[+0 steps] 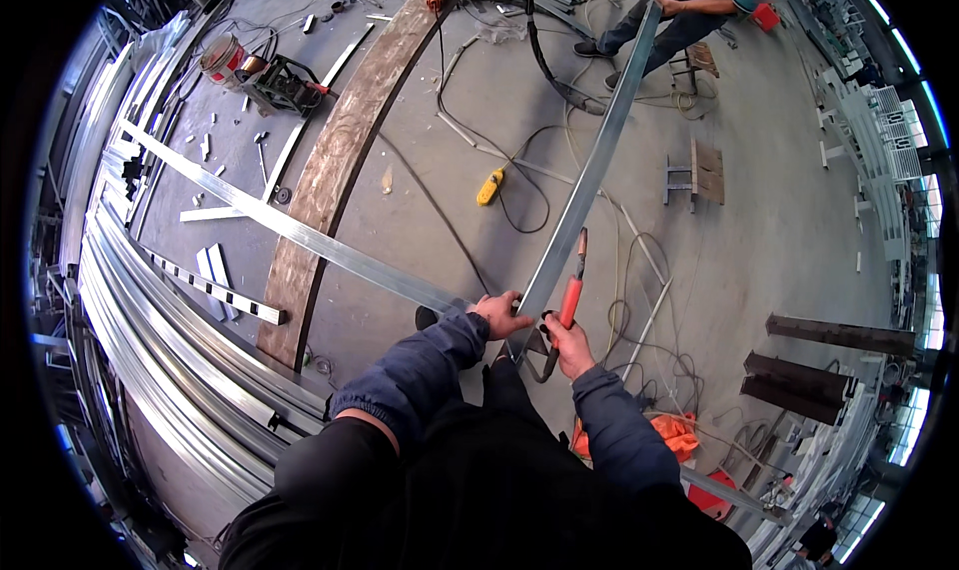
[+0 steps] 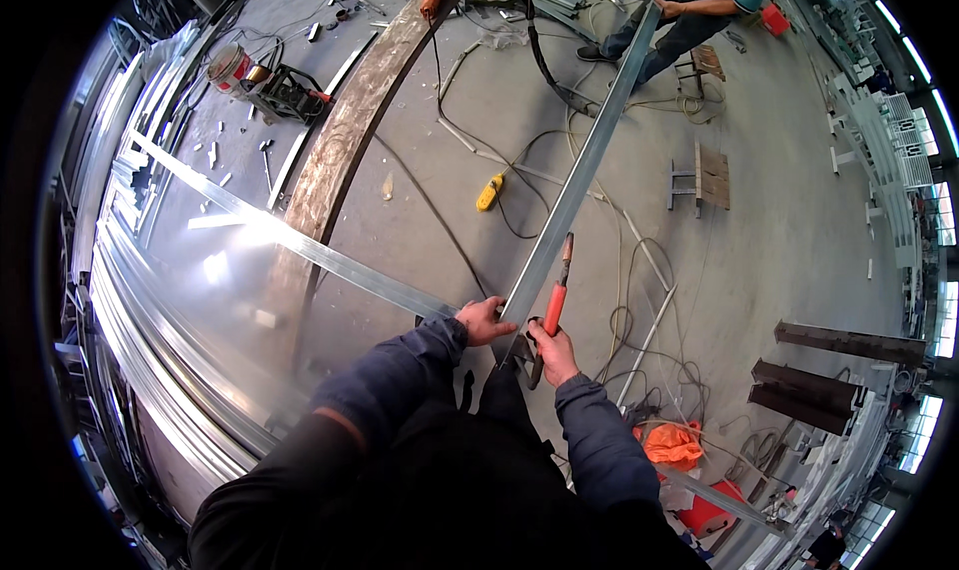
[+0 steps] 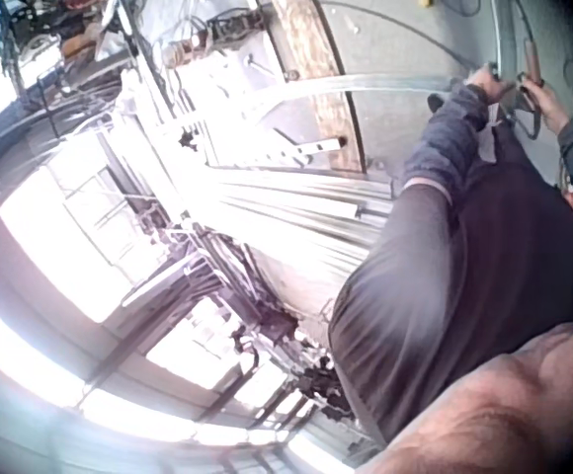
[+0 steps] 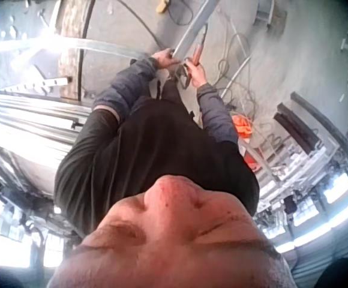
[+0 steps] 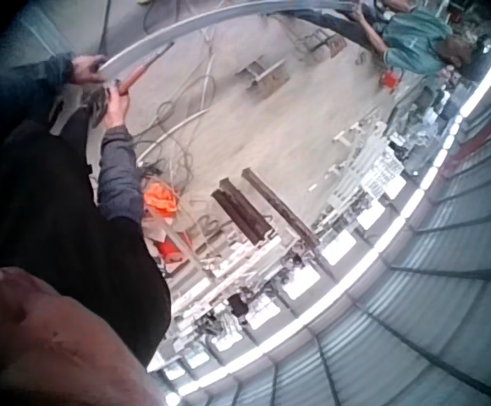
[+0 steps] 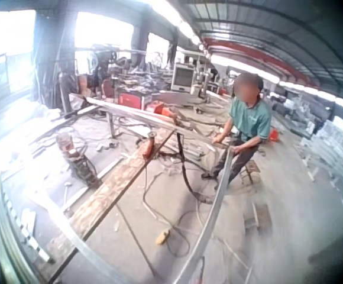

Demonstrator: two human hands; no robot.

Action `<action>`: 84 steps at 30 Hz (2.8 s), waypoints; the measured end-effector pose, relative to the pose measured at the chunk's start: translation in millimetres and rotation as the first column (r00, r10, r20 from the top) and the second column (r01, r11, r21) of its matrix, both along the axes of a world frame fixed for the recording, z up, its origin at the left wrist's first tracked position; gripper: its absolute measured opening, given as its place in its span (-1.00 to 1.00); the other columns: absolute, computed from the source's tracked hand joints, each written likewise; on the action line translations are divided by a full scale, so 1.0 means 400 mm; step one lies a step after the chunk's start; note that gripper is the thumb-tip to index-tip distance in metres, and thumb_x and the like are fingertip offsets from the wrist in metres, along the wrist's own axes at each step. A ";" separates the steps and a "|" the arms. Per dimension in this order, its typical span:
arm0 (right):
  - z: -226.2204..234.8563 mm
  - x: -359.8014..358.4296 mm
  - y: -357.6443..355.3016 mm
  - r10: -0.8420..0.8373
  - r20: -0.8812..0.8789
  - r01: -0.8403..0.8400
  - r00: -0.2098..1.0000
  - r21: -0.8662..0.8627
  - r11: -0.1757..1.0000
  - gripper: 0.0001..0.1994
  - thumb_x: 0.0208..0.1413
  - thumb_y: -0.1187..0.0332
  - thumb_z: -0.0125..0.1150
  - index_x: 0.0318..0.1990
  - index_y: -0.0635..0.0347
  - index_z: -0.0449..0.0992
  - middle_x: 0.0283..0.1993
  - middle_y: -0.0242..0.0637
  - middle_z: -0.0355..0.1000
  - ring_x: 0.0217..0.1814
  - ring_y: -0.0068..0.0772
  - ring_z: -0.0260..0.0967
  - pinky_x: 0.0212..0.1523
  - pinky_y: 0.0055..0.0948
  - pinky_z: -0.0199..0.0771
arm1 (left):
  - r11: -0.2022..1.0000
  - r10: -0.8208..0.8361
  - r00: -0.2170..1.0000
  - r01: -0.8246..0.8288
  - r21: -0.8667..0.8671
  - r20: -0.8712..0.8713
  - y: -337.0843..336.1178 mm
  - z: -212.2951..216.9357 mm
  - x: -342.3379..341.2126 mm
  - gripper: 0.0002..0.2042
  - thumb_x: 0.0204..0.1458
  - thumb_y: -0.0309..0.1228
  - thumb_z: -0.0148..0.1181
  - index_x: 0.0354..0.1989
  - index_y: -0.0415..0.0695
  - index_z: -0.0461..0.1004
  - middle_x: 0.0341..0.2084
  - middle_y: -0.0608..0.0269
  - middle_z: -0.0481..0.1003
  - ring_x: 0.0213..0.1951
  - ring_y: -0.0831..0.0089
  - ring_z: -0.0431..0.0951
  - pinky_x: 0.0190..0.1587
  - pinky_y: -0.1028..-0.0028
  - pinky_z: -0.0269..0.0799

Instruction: The person picks up metal bars and positions them on a frame, then uses a welding torch to tack weld the joints. The person repeats this process for multiple bars, moving around the workshop to retrieve materials and weld them into place.

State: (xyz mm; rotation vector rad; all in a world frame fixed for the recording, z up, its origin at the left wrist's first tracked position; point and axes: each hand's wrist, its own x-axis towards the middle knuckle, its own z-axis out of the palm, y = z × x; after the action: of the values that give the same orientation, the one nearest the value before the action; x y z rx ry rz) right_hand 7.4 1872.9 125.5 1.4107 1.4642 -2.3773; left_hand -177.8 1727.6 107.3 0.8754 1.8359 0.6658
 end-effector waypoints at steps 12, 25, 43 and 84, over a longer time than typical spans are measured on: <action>0.169 0.132 -0.123 0.002 -0.005 -0.001 1.000 0.138 0.990 -0.77 0.32 0.32 0.33 -0.05 0.23 0.44 -0.36 -0.43 0.41 -0.40 -0.59 0.35 -0.37 -0.50 0.40 | 0.997 0.077 0.991 -0.074 0.029 -0.106 -0.083 0.041 -0.027 -0.27 0.21 0.10 0.18 0.39 -0.19 0.30 -0.01 -0.02 0.67 0.15 0.06 0.59 0.46 0.07 0.10; 0.297 -0.438 -0.297 -0.330 -0.283 0.056 0.900 -0.678 0.733 -0.83 0.37 0.18 0.20 -0.12 0.05 0.49 -0.45 -0.54 0.29 -0.43 -0.56 0.26 -0.37 -0.47 0.35 | 0.720 0.640 0.741 -0.670 0.178 0.200 -0.467 0.148 -0.129 -0.46 0.31 -0.13 0.20 0.31 -0.29 0.43 0.19 -0.12 0.55 0.22 0.11 0.56 0.26 0.25 0.46; -0.195 -0.803 -0.400 -0.188 -0.103 0.152 0.977 -0.287 0.946 -0.59 0.05 0.66 0.09 0.04 0.08 0.26 -0.30 -0.21 0.31 -0.41 -0.14 0.40 -0.37 -0.16 0.55 | 0.314 0.949 0.311 -0.945 -0.094 0.040 -1.039 0.274 0.383 -0.46 0.33 -0.12 0.19 0.32 -0.28 0.43 0.16 -0.06 0.58 0.21 0.19 0.57 0.27 0.30 0.45; 0.035 -0.149 -1.104 0.703 0.460 -0.495 0.542 0.851 -0.175 -0.29 0.06 0.26 0.38 0.38 0.36 0.35 0.24 0.19 0.48 0.29 0.13 0.45 0.32 -0.13 0.43 | -0.803 0.573 -0.805 -0.589 -0.094 0.153 -1.983 0.119 2.183 -0.50 0.31 -0.29 0.23 0.30 -0.36 0.38 -0.08 0.03 0.62 -0.12 0.34 0.65 -0.01 0.34 0.58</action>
State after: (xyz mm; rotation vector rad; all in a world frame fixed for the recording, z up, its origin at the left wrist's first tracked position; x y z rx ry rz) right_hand -52.3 1431.4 139.5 0.0174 2.9576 -0.7190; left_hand 695.3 934.4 154.7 -1.9682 1.7294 2.0124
